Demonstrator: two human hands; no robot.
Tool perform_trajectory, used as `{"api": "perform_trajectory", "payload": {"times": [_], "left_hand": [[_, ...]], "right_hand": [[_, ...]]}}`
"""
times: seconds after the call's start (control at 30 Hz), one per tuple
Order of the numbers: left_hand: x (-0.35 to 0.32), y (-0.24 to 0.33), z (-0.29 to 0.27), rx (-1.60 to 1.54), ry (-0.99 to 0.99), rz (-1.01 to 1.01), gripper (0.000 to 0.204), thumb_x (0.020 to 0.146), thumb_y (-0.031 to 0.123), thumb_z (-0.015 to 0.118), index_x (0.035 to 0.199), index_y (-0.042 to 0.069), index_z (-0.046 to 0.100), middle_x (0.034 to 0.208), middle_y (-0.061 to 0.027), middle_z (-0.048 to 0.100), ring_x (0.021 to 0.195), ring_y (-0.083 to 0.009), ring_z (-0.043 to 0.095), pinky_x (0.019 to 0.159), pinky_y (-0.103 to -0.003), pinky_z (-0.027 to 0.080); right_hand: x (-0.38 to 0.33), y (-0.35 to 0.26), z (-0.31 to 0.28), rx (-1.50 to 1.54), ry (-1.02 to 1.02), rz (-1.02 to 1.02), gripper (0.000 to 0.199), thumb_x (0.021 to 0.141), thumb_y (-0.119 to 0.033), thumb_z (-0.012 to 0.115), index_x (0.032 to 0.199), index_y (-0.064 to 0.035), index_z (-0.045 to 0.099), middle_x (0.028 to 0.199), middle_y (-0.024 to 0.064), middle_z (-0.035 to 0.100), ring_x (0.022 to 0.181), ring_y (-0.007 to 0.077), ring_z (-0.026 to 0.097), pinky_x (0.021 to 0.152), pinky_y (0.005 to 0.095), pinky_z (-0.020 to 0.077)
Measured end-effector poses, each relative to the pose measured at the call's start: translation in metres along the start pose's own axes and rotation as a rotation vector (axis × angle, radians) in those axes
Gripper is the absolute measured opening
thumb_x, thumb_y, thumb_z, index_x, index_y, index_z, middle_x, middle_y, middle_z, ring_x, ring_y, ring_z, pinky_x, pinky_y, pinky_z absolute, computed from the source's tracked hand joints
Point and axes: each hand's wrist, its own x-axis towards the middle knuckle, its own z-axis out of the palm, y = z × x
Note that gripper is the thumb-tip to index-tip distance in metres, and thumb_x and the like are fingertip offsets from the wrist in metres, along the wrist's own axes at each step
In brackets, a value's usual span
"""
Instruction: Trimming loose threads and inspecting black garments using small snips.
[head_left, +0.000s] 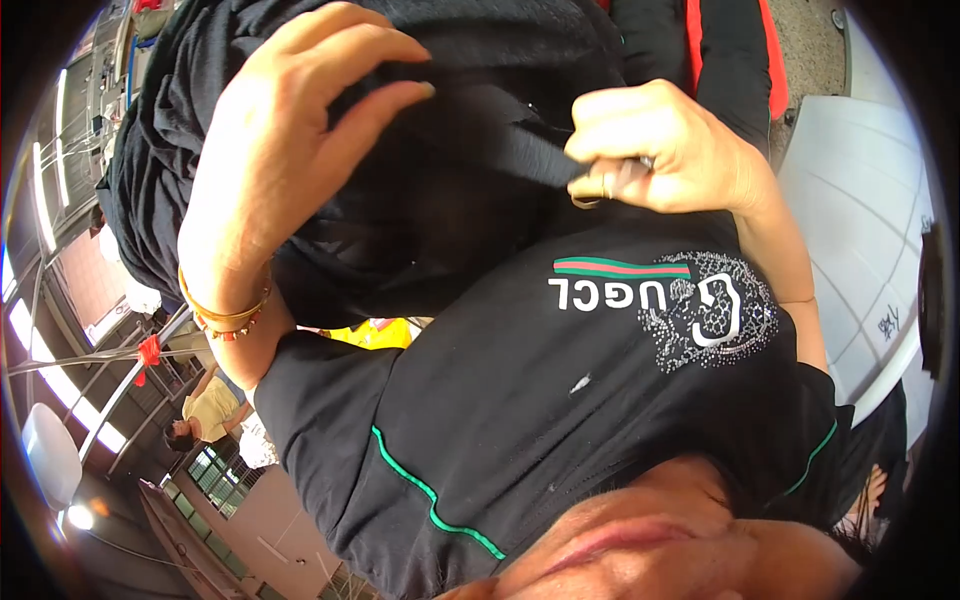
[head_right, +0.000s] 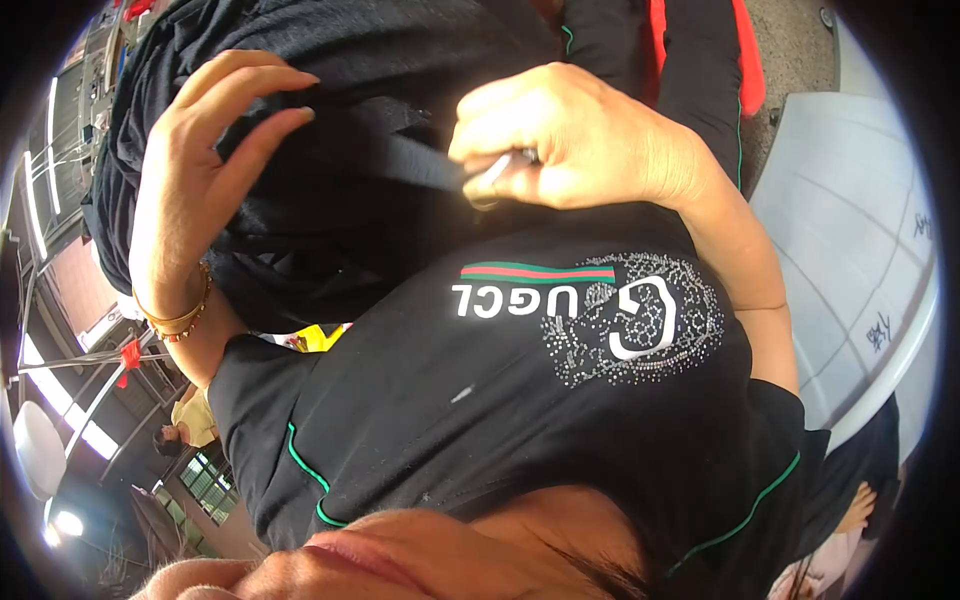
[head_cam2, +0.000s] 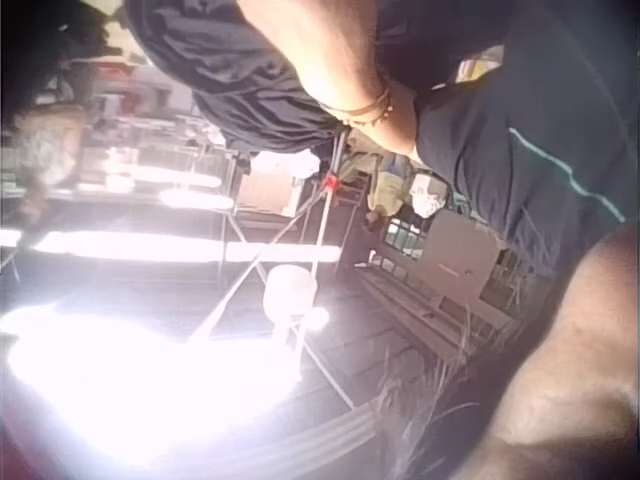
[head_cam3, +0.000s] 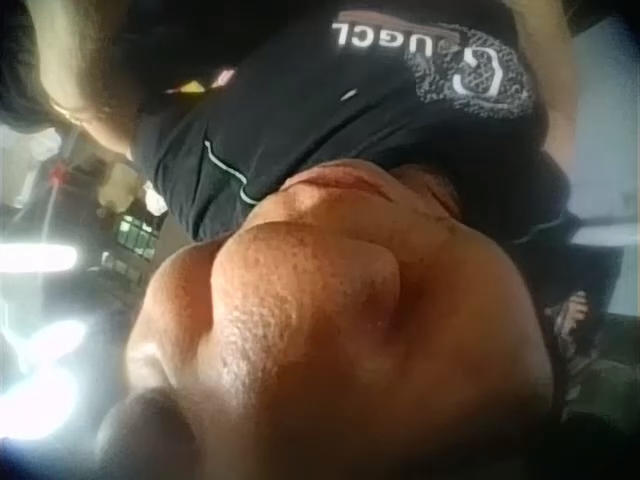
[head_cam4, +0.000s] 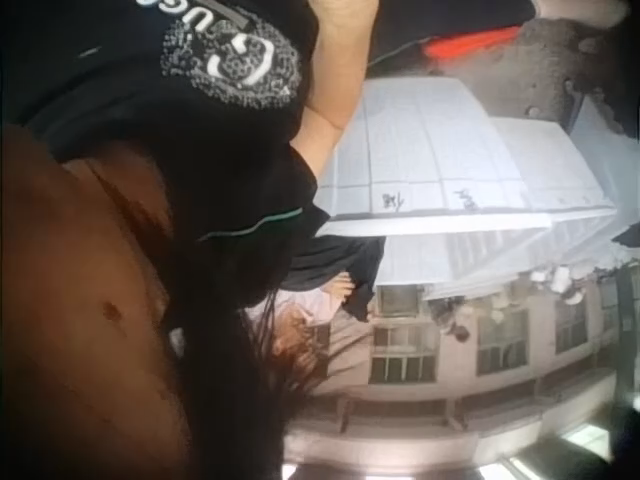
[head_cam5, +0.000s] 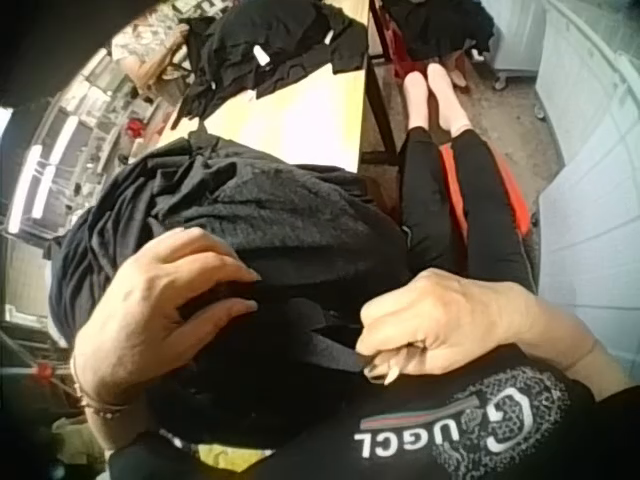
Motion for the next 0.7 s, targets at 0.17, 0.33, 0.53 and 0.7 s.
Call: {"api": "perform_trajectory", "payload": {"times": [0.17, 0.33, 0.53, 0.7], "left_hand": [[-0.015, 0.002, -0.006, -0.089, -0.144, 0.024, 0.019, 0.076, 0.003, 0.074, 0.095, 0.002, 0.070, 0.093, -0.0095, 0.063, 0.091, -0.0253, 0.063, 0.081, -0.032, 0.049], [-0.030, 0.005, -0.005, -0.064, -0.192, -0.024, 0.019, 0.070, 0.004, 0.076, 0.088, 0.004, 0.071, 0.089, -0.0077, 0.061, 0.085, -0.0248, 0.059, 0.077, -0.033, 0.046], [-0.043, 0.013, -0.002, 0.004, -0.168, 0.025, 0.022, 0.063, 0.007, 0.078, 0.084, 0.005, 0.071, 0.086, -0.0054, 0.056, 0.084, -0.0237, 0.055, 0.076, -0.034, 0.042], [-0.053, 0.023, 0.000, 0.136, -0.104, 0.010, 0.022, 0.062, 0.007, 0.078, 0.083, 0.006, 0.073, 0.083, -0.0036, 0.053, 0.080, -0.0219, 0.053, 0.073, -0.033, 0.040]], "right_hand": [[-0.001, -0.010, 0.010, 0.036, -0.089, -0.164, 0.020, 0.068, 0.005, 0.069, 0.085, -0.0039, 0.067, 0.071, 0.0044, 0.057, 0.060, 0.0222, 0.062, 0.052, 0.0312, 0.0486], [0.000, -0.007, 0.001, 0.067, 0.093, 0.085, 0.018, 0.080, -0.003, 0.074, 0.078, -0.0028, 0.056, 0.075, 0.0044, 0.054, 0.066, 0.0122, 0.058, 0.059, 0.0256, 0.0465], [0.002, -0.003, 0.007, -0.029, 0.150, 0.196, 0.026, 0.081, -0.014, 0.077, 0.094, -0.0019, 0.058, 0.089, 0.0040, 0.056, 0.078, 0.0112, 0.056, 0.065, 0.0235, 0.0450], [0.009, -0.009, 0.021, -0.334, 0.297, -0.037, 0.041, 0.071, -0.018, 0.088, 0.093, -0.0009, 0.059, 0.082, 0.0065, 0.055, 0.056, 0.0118, 0.062, 0.049, 0.0236, 0.0525]]}}
